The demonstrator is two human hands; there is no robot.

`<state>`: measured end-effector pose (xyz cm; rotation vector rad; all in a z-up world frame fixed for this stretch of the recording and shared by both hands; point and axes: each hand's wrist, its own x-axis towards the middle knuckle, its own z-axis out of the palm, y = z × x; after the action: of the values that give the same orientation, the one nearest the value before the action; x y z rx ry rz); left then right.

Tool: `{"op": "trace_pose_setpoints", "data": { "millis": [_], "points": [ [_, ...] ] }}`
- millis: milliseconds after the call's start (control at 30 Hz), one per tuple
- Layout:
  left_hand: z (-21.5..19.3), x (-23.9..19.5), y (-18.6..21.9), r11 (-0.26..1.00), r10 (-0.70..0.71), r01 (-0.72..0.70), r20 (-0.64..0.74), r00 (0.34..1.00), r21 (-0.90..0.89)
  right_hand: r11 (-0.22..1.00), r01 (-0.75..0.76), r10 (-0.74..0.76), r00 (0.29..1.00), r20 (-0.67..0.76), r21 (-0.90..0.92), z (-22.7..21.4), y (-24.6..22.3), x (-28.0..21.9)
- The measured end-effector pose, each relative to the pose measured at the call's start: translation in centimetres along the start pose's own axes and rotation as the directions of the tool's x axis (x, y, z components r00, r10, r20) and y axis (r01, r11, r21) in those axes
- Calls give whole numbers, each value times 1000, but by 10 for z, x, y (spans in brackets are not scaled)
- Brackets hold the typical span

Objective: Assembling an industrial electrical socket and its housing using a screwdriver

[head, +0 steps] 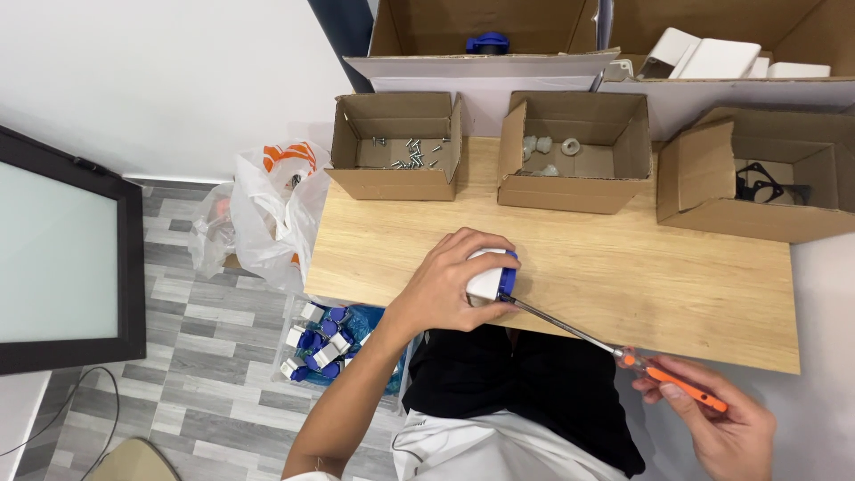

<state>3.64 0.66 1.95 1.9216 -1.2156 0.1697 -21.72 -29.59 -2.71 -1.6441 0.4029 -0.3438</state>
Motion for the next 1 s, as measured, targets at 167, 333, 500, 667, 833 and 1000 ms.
{"op": "trace_pose_setpoints", "data": {
  "millis": [167,333,500,667,833,1000],
  "points": [
    [0,0,-1,1000,10,-10,0,1000,-23,997,37,-32,996,78,-65,-6,-8,8],
    [0,-2,-2,999,13,-12,13,1000,-47,978,-143,161,981,111,-154,-18,-26,17],
    [-1,-2,-4,997,16,-15,14,1000,-70,935,-260,306,936,177,-239,-29,-21,26],
    [-1,-2,-5,997,-4,7,34,999,-79,914,-72,127,985,113,-400,-26,-24,29],
    [-1,-2,-7,996,-11,15,43,999,-88,879,340,-291,938,188,-335,-19,-18,36],
    [-1,-3,-8,996,-39,42,38,999,-74,960,204,-177,973,150,-189,-10,-28,40]
  ]
}}
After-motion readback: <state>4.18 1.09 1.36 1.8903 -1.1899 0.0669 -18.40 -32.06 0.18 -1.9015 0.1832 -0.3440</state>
